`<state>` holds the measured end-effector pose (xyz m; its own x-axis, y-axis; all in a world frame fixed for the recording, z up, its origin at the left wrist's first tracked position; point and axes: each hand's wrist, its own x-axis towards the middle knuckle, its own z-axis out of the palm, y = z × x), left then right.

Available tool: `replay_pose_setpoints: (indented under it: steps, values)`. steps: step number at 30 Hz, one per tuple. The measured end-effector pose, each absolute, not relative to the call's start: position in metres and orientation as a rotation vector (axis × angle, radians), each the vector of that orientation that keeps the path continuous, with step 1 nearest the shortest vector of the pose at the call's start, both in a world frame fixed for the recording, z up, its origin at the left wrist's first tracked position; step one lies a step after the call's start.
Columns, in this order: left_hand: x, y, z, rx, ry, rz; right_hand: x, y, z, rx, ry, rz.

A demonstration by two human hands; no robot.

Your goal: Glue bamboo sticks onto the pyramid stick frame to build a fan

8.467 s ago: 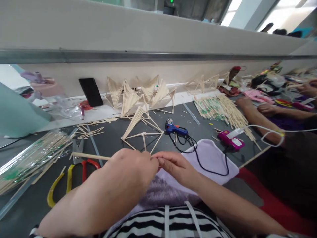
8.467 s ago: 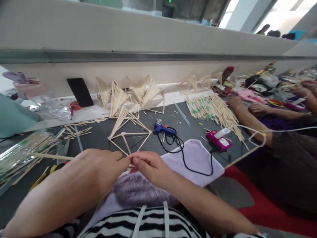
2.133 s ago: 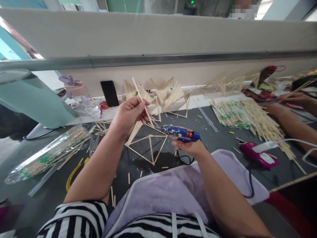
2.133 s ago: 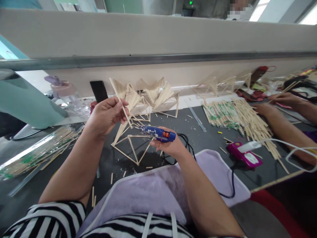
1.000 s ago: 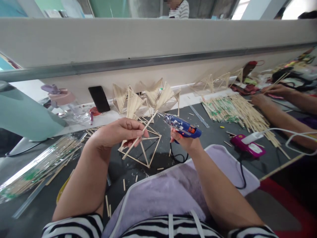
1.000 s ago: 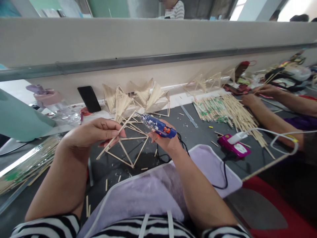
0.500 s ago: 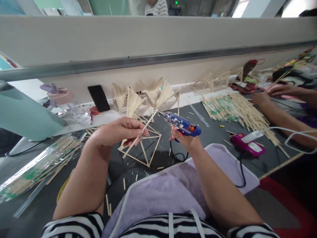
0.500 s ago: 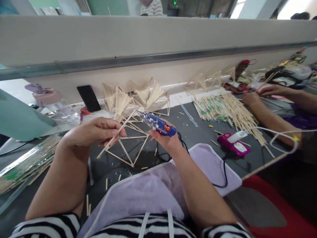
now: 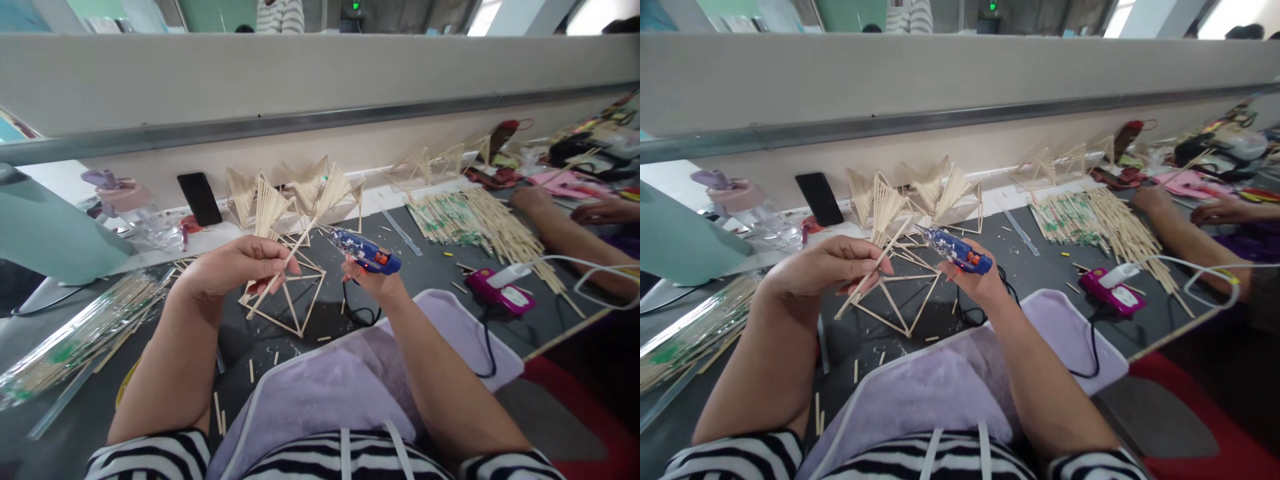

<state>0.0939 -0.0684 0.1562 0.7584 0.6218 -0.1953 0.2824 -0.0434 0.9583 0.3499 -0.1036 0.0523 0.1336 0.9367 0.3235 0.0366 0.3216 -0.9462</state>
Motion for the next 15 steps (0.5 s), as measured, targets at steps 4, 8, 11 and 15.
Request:
replay_pose_setpoints:
  steps: [4,8,11,15]
  values:
    - [0.09,-0.068,0.157,1.61,0.712,0.355,0.357,-0.089,0.04,-1.172,-1.377,0.584]
    - [0.083,-0.068,0.159,1.563,0.687,0.47,0.369,-0.078,0.033,-1.433,-1.616,0.327]
    - [0.073,-0.067,0.164,1.558,0.675,0.58,0.377,-0.078,0.034,-1.755,-1.75,0.18]
    - [0.058,-0.064,0.17,1.54,0.75,0.786,0.384,-0.079,0.036,-2.156,-1.81,0.125]
